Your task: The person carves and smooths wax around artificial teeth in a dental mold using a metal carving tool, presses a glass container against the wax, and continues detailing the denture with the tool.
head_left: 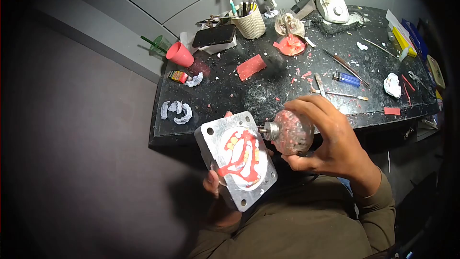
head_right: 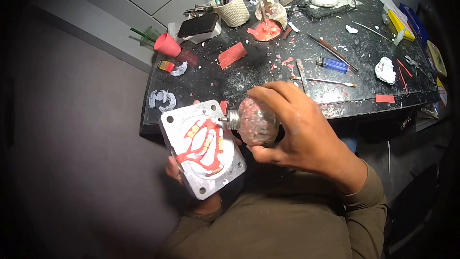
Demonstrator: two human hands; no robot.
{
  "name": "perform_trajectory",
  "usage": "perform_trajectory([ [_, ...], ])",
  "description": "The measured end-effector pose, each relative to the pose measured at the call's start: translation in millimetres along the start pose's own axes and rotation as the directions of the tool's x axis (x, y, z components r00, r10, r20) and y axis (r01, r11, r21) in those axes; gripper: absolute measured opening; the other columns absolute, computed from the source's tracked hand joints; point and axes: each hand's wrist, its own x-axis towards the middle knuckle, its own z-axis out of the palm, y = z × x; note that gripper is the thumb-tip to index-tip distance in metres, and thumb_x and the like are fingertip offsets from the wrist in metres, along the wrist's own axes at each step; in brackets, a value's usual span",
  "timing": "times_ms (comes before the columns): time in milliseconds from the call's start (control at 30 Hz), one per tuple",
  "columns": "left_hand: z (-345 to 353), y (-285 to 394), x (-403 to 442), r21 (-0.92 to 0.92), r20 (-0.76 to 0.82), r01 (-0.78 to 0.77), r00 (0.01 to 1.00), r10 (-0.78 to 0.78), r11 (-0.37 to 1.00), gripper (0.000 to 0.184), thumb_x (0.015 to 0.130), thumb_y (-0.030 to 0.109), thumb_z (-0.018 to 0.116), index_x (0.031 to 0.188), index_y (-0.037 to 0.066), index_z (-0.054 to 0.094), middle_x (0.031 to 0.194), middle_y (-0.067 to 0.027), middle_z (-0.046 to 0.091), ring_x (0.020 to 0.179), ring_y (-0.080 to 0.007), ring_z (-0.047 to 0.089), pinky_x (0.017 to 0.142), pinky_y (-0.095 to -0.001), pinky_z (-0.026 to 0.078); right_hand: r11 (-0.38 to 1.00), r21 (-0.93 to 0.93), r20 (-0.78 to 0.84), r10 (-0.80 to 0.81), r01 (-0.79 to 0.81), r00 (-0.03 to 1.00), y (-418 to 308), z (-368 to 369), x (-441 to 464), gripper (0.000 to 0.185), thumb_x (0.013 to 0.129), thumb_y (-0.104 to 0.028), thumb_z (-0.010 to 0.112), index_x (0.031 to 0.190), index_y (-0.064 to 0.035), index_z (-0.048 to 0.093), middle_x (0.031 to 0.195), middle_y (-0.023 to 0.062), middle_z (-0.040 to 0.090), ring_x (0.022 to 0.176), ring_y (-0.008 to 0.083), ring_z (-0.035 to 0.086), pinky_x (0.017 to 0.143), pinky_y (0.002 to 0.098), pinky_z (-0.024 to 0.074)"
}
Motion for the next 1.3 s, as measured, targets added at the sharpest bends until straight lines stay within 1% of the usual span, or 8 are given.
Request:
perform_trajectory([
  [433, 5, -8, 0, 0.039, 0.026, -0.029, 0.999, 0.028, 0.999, 0.141, 0.067, 0.056, 0.084, 0.171, 0.008, 0.002, 0.161, -0.0226, 0.037, 0.141, -0.0398, 0.052, 0.118, -0.0551, 0.048, 1.000, -0.018, 0.029, 0.001, -0.001, 1.000, -4, 5, 2, 0.078, 0.063, -0.018, 0.091, 0.133, -0.0019, 0.061, 0.125, 0.0212, 0.064, 0.114, 0.0419, 0.064, 0.098, 0.0479, 0.0545],
  [533, 7, -6, 0, 0.023, 0.036, -0.013, 0.999, 0.013, 1.000, 0.143, 0.067, 0.054, 0.085, 0.171, 0.008, -0.003, 0.160, -0.0213, 0.039, 0.145, -0.0375, 0.048, 0.125, -0.0546, 0.039, 1.000, -0.011, 0.055, 0.015, -0.015, 0.998, -4, 4, 2, 0.078, 0.063, -0.018, 0.091, 0.133, -0.0015, 0.061, 0.126, 0.0212, 0.064, 0.114, 0.0420, 0.064, 0.098, 0.0479, 0.0542],
  [667, 2, -7, 1, 0.020, 0.040, 0.006, 0.999, -0.007, 1.000, 0.142, 0.068, 0.055, 0.085, 0.171, 0.008, -0.001, 0.161, -0.0216, 0.038, 0.145, -0.0374, 0.048, 0.124, -0.0548, 0.040, 1.000, -0.016, 0.060, 0.021, -0.020, 0.998, -3, 4, 2, 0.078, 0.063, -0.018, 0.091, 0.133, -0.0014, 0.061, 0.126, 0.0212, 0.064, 0.115, 0.0424, 0.064, 0.099, 0.0484, 0.0538],
  [867, -17, -9, 4, 0.058, 0.048, -0.104, 0.994, 0.102, 0.993, 0.130, 0.079, 0.066, 0.079, 0.170, 0.004, 0.009, 0.157, -0.0251, 0.045, 0.134, -0.0439, 0.058, 0.110, -0.0587, 0.053, 0.999, -0.025, 0.058, 0.026, -0.024, 0.998, 1, 0, 1, 0.076, 0.063, -0.017, 0.090, 0.132, -0.0009, 0.062, 0.124, 0.0207, 0.064, 0.114, 0.0421, 0.064, 0.099, 0.0476, 0.0533],
  [900, -25, -10, 4, -0.150, 0.129, -0.049, 0.989, 0.069, 0.987, 0.119, 0.085, 0.075, 0.063, 0.167, 0.001, 0.017, 0.155, -0.0322, 0.043, 0.129, -0.0493, 0.059, 0.099, -0.0639, 0.057, 0.999, -0.020, 0.043, 0.033, -0.033, 0.999, 2, -1, 1, 0.075, 0.063, -0.017, 0.089, 0.131, -0.0006, 0.062, 0.124, 0.0204, 0.064, 0.114, 0.0419, 0.064, 0.099, 0.0471, 0.0532],
  [967, -31, -7, 4, -0.346, 0.215, 0.025, 0.975, 0.053, 0.938, 0.114, 0.092, 0.084, 0.047, 0.164, -0.001, 0.025, 0.153, -0.0392, 0.042, 0.123, -0.0548, 0.061, 0.087, -0.0690, 0.061, 0.999, -0.043, 0.007, 0.023, -0.023, 1.000, 4, -4, 2, 0.073, 0.063, -0.016, 0.089, 0.129, 0.0003, 0.063, 0.122, 0.0198, 0.065, 0.112, 0.0413, 0.065, 0.098, 0.0461, 0.0532],
  [1067, -31, 9, 6, -0.278, 0.206, 0.283, 0.951, -0.231, 0.918, 0.119, 0.090, 0.094, 0.032, 0.160, -0.004, 0.031, 0.137, -0.0412, 0.053, 0.096, -0.0567, 0.068, 0.059, -0.0637, 0.063, 0.997, -0.069, -0.054, -0.036, 0.032, 0.998, 9, -8, 6, 0.072, 0.062, -0.015, 0.088, 0.128, 0.0026, 0.062, 0.119, 0.0194, 0.066, 0.111, 0.0407, 0.066, 0.097, 0.0449, 0.0530],
  [1300, -38, 12, 13, -0.456, 0.330, 0.445, 0.889, -0.318, 0.771, 0.126, 0.089, 0.094, 0.038, 0.159, -0.010, 0.024, 0.141, -0.0489, 0.043, 0.097, -0.0643, 0.064, 0.060, -0.0717, 0.060, 0.997, -0.051, -0.083, -0.059, 0.055, 0.995, 9, -7, 8, 0.073, 0.061, -0.015, 0.089, 0.127, 0.0027, 0.063, 0.117, 0.0188, 0.068, 0.108, 0.0393, 0.068, 0.096, 0.0449, 0.0539],
])
